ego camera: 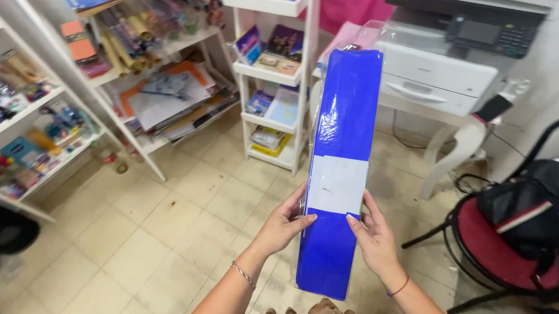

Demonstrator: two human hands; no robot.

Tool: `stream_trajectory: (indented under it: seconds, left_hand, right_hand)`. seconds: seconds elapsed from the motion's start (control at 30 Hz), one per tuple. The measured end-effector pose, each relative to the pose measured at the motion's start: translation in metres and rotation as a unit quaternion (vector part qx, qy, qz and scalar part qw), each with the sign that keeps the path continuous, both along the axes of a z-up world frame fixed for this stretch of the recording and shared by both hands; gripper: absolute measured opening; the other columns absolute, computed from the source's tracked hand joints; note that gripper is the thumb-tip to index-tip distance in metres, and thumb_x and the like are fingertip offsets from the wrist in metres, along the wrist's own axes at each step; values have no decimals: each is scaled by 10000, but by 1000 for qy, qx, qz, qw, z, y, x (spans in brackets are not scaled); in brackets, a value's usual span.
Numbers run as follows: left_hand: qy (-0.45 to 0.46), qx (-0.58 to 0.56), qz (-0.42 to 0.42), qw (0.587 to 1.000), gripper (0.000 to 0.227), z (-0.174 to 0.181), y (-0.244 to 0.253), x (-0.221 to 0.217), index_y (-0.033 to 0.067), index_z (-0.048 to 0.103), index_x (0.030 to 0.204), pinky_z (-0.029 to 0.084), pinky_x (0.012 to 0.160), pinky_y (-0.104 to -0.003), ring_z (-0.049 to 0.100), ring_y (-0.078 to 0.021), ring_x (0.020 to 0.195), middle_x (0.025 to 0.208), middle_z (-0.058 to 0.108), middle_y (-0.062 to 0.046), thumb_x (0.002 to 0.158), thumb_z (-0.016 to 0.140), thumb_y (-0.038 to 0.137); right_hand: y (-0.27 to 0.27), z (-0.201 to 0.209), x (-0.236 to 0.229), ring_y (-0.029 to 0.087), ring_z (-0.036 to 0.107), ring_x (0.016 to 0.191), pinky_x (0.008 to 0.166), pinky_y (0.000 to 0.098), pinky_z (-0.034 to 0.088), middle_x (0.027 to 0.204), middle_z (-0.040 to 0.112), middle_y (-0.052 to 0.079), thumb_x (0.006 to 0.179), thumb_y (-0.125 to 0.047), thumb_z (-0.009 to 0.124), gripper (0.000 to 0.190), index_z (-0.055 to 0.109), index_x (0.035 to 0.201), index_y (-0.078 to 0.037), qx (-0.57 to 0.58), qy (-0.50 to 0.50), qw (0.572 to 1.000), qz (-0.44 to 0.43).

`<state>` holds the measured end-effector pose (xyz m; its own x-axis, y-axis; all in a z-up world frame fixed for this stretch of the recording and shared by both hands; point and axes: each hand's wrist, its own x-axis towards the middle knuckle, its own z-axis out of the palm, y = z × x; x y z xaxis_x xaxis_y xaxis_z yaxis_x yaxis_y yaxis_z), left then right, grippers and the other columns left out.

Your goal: Organizing various colors of crepe paper packages on a desk and shelves in a shop.

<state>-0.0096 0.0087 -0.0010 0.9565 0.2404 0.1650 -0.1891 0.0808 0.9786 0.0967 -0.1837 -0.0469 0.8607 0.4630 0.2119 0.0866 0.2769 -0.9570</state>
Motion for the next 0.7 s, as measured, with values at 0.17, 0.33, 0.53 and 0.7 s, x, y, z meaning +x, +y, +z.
stream_trajectory:
  seconds: [0.17,0.33,0.53,0.7]
  left_hand:
    - [-19,-25,52,998,787,13,43,-30,140,272,1589,544,1029,-397,554,-280,1293,1530,471,-158,920,686,99]
    - [1,-53,121,991,751,-4,78,-60,152,252,1585,496,1096,-330,512,-161,1337,1582,419,-61,940,637,124]
    - [14,-12,269,963,783,-25,133,-46,98,318,1581,555,999,-441,581,-376,1281,1530,485,-197,910,718,61]
    - [7,-36,337,941,805,-17,163,-36,116,307,1590,565,985,-439,596,-359,1259,1560,450,-174,906,729,78]
  right_hand:
    - [64,7,11,238,612,1213,1030,414,558,1416,585,166,912,-46,633,743,330,1587,-116,-20,11,995,100]
    - [118,22,1,219,621,1239,1078,380,537,1354,644,183,915,-58,610,738,316,1588,-126,-31,49,977,206]
    - [206,11,35,183,684,1001,807,361,643,1265,674,161,937,8,631,727,355,1588,-158,-2,35,960,279]
    - [269,23,63,178,658,1102,867,367,631,1452,569,124,920,9,647,740,343,1583,-123,-27,2,939,342]
